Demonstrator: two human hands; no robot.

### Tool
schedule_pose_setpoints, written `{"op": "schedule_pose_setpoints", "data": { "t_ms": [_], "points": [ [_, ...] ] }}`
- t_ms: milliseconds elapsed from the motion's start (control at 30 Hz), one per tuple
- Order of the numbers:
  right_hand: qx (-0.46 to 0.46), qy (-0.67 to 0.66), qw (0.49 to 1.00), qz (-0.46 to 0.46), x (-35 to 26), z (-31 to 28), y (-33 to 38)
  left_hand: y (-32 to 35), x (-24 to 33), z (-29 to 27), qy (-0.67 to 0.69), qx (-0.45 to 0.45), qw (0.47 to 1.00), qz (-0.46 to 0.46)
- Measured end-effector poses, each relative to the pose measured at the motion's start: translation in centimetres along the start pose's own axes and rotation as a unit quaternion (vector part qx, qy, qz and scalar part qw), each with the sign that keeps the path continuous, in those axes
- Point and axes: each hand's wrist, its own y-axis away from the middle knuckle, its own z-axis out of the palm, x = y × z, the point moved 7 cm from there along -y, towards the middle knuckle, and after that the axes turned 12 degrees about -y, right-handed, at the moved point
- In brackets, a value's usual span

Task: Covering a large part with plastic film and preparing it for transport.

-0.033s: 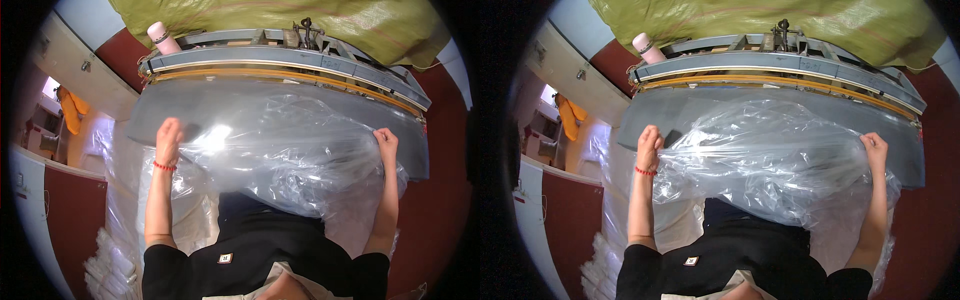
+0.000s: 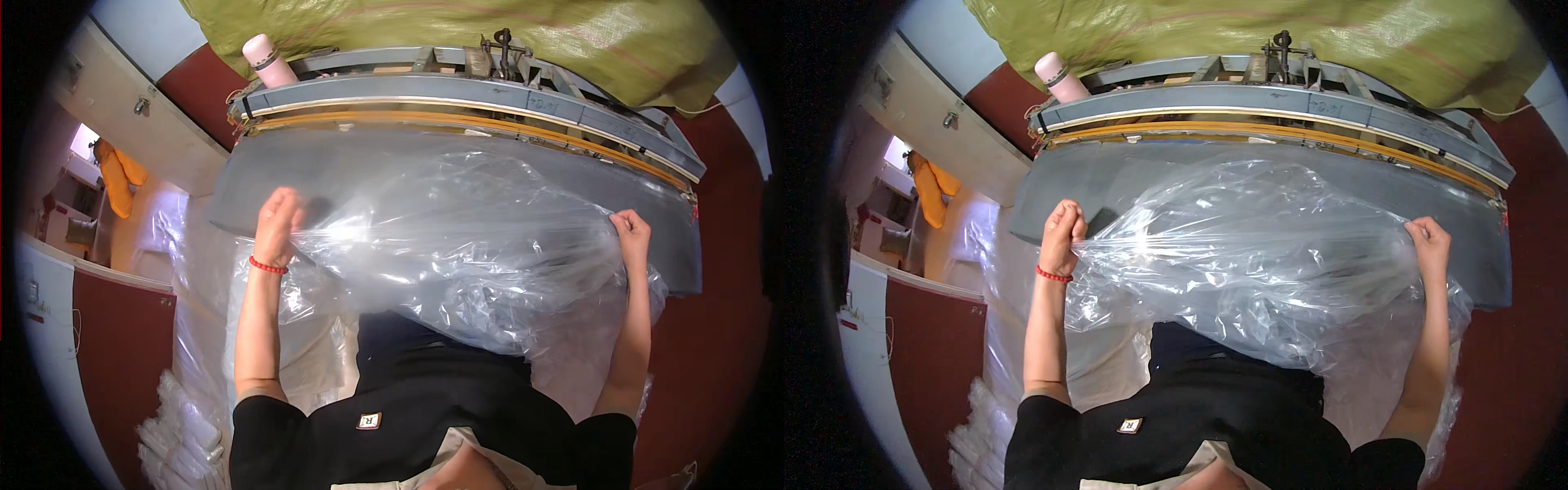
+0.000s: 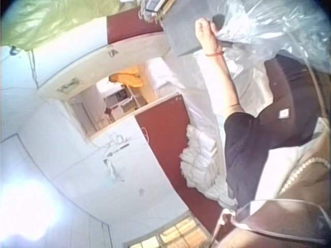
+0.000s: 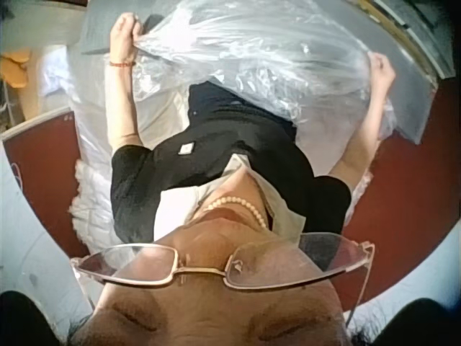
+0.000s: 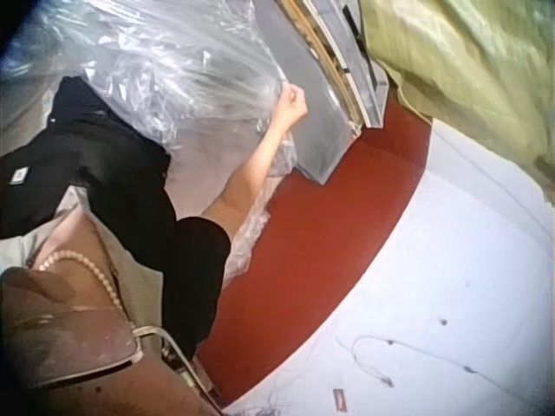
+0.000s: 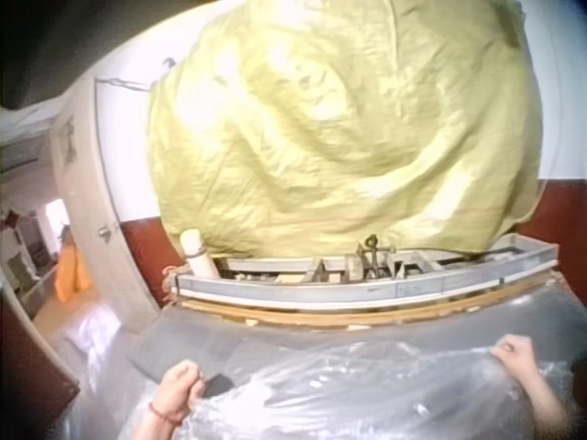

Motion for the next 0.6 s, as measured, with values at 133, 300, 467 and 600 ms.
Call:
{"op": "schedule_pose_setpoints", "data": {
  "t_ms": [133, 300, 467, 600],
  "points": [
    [0.039, -0.003, 0.999, 0.031, 1.6, -1.7, 0.3, 1.9, -5.1, 1.4, 0.041, -0.053, 0.994, -0.085],
    [0.029, 0.011, 0.999, 0.007, 0.7, -1.0, 0.0, 11.7, -15.5, 8.1, -0.038, -0.284, 0.929, -0.234],
    [0.038, 0.032, 0.999, 0.013, 1.2, -1.1, -0.1, 14.5, -19.6, 13.6, 0.171, -0.315, 0.863, -0.357],
    [0.036, 0.022, 0.999, 0.009, 0.6, -0.7, -0.2, 11.0, -19.0, 8.0, -0.187, -0.045, 0.978, 0.086]
  ]
}}
